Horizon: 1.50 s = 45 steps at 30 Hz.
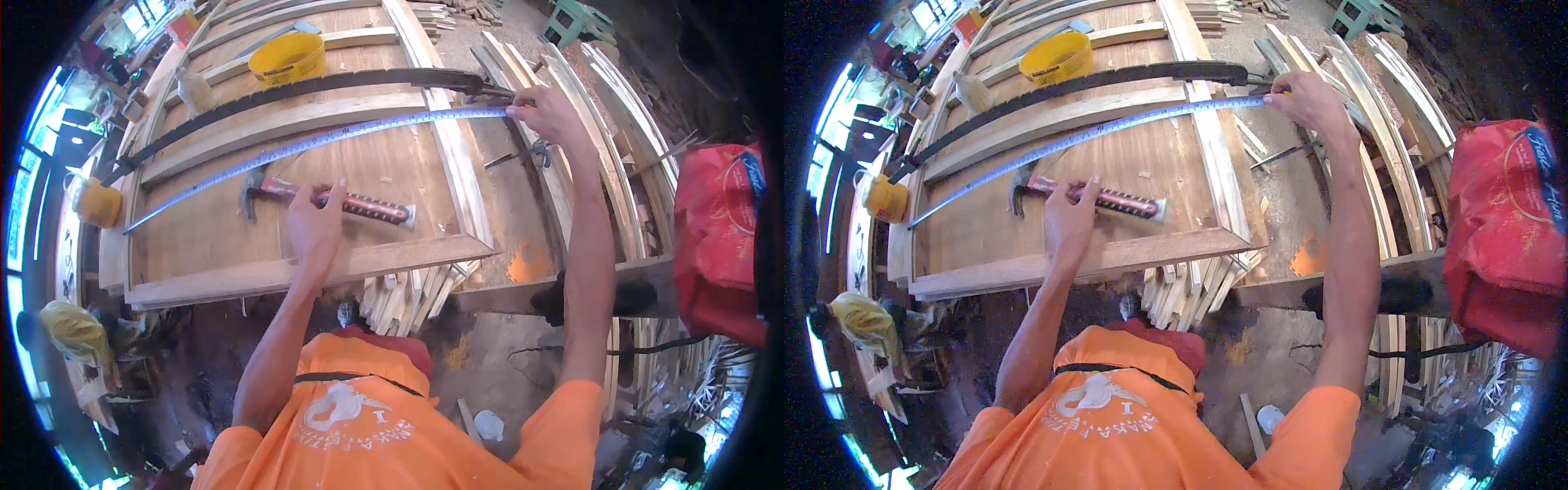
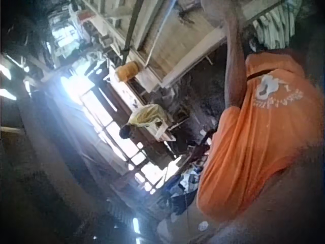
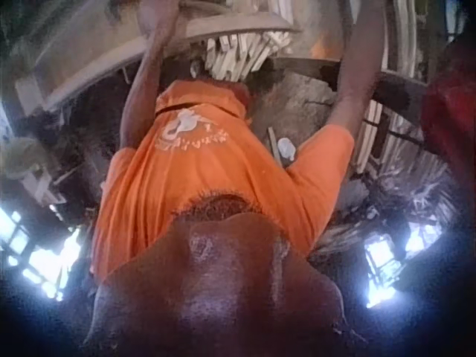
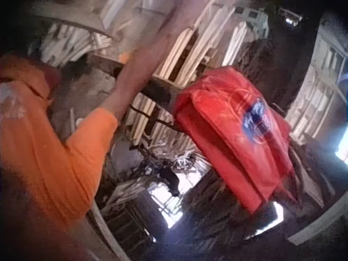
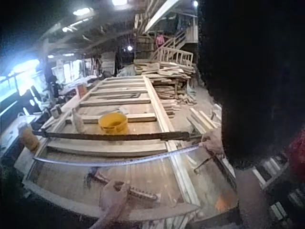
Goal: The person hammers a piece of wood into a frame, uses a tape measure to check dimensions, and then secures a long wooden component onto the structure using a clamp.
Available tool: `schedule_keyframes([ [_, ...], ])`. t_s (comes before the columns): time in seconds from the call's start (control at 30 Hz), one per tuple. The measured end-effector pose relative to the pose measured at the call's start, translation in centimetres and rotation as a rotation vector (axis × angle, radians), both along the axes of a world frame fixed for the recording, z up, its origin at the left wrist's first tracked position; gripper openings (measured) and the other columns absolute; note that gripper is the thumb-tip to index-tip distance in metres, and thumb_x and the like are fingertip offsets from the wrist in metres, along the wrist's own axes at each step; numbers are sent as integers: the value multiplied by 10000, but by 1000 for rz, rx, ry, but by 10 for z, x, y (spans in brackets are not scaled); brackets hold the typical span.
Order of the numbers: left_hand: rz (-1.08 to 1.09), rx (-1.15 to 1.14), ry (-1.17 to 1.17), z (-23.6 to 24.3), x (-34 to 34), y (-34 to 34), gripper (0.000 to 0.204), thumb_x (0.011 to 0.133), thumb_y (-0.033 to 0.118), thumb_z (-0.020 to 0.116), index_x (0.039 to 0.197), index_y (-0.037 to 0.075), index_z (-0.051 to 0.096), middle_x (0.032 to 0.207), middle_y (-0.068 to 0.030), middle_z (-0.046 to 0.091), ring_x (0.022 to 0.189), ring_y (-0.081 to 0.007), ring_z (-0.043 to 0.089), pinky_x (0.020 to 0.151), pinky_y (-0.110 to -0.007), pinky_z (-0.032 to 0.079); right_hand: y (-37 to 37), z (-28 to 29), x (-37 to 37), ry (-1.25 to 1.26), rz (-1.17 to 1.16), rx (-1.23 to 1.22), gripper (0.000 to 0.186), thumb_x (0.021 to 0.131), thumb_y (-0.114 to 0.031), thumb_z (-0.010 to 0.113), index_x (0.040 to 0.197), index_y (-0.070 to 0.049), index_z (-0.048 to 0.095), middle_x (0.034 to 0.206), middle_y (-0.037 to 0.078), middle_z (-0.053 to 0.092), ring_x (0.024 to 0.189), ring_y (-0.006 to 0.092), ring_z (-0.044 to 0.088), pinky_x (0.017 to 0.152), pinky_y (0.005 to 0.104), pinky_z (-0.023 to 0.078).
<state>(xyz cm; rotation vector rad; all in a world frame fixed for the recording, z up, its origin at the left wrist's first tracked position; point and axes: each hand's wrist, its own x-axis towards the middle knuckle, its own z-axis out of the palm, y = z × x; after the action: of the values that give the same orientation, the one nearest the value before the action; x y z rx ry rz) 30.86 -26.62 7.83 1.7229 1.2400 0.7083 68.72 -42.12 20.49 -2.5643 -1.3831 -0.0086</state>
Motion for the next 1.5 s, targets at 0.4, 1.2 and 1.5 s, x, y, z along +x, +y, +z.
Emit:
schedule_keyframes([
  [0.4, 11, -573, -388, 62, -100, -35, 213, 938, 125, 664, 1105, 39, 565, 800, -18, 555, 640, -126, 616, 552, -278, 525, -11, -15, -4, -71, 0, 1, 371, 901, -412, 771, 1052, -73, 785, 868, 173, 726, 827, 329, 697, 803, 443, 548],
  [1.2, -221, -486, -538, 10, 79, -138, 118, 953, 101, 510, 1061, 70, 475, 808, -43, 511, 595, -138, 553, 507, -307, 473, 4, -20, 2, -49, 5, 32, 314, 885, -370, 794, 1011, -83, 794, 839, 161, 728, 837, 310, 711, 796, 433, 545],
  [1.5, -74, -406, -585, 21, 77, -156, 244, 961, 92, 511, 1191, 28, 456, 920, -99, 517, 817, -198, 563, 714, -382, 483, 1, -22, -3, -31, 23, 70, 317, 899, -363, 784, 1028, -74, 794, 845, 181, 724, 824, 315, 701, 791, 445, 533],
])
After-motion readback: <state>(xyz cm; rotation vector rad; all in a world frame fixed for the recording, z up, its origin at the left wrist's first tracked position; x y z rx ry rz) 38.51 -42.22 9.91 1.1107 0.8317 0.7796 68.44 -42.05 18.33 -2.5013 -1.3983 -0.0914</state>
